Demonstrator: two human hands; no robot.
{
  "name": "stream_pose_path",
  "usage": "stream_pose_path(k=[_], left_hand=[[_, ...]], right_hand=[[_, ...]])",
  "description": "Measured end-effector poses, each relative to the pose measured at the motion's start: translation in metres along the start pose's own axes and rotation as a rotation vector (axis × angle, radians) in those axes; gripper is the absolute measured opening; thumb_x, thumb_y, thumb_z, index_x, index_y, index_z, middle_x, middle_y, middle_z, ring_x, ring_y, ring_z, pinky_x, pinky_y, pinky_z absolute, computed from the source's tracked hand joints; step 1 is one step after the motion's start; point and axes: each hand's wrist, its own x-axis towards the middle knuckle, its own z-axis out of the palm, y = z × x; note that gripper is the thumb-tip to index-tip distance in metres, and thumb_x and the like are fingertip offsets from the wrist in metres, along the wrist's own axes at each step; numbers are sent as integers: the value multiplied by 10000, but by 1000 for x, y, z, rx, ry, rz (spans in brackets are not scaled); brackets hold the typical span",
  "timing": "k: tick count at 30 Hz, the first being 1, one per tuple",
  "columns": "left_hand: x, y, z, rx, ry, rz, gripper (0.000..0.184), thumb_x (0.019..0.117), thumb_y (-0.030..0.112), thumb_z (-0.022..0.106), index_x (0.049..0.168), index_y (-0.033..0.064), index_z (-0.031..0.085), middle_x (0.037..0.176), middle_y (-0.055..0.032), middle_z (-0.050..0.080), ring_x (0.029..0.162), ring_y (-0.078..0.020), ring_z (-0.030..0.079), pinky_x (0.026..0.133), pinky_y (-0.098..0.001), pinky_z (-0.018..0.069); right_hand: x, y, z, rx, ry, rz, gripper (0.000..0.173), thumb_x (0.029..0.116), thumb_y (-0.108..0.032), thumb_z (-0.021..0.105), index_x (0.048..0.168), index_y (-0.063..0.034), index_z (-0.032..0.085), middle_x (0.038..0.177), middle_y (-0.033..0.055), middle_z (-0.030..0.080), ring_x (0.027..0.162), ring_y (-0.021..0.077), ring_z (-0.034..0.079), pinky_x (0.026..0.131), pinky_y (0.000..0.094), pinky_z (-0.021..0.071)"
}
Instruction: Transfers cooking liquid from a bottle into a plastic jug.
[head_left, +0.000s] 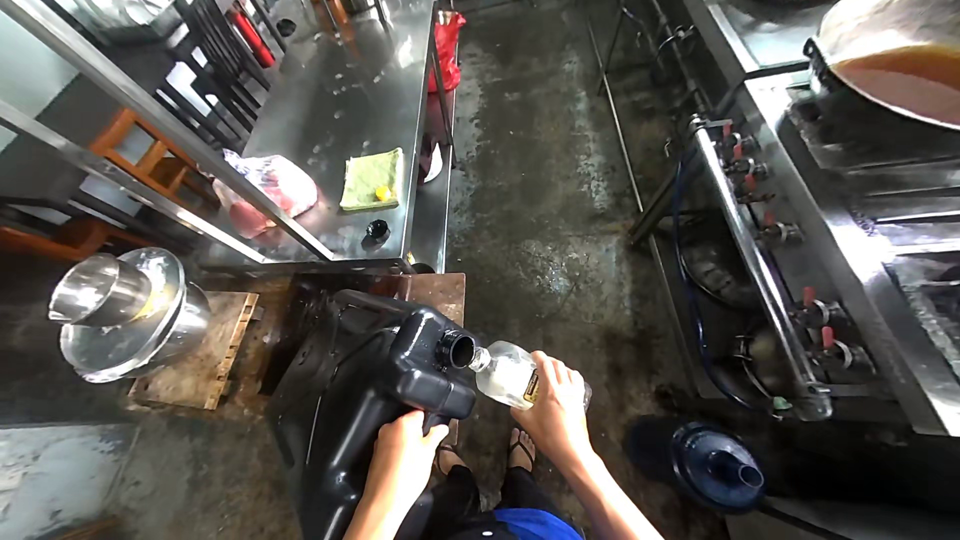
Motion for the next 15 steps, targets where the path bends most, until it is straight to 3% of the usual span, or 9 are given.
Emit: stream_pose_path(k=[15], left_hand=[[0,2,2,2,4,5,310,964,404,705,973,94,699,799,-36,707,718,-169,703,735,-394,596]], right_hand=[[2,3,2,0,14,-9,880,609,-300,927,1393,-143,559,1263,82,640,1200,307,595,1106,607,394]])
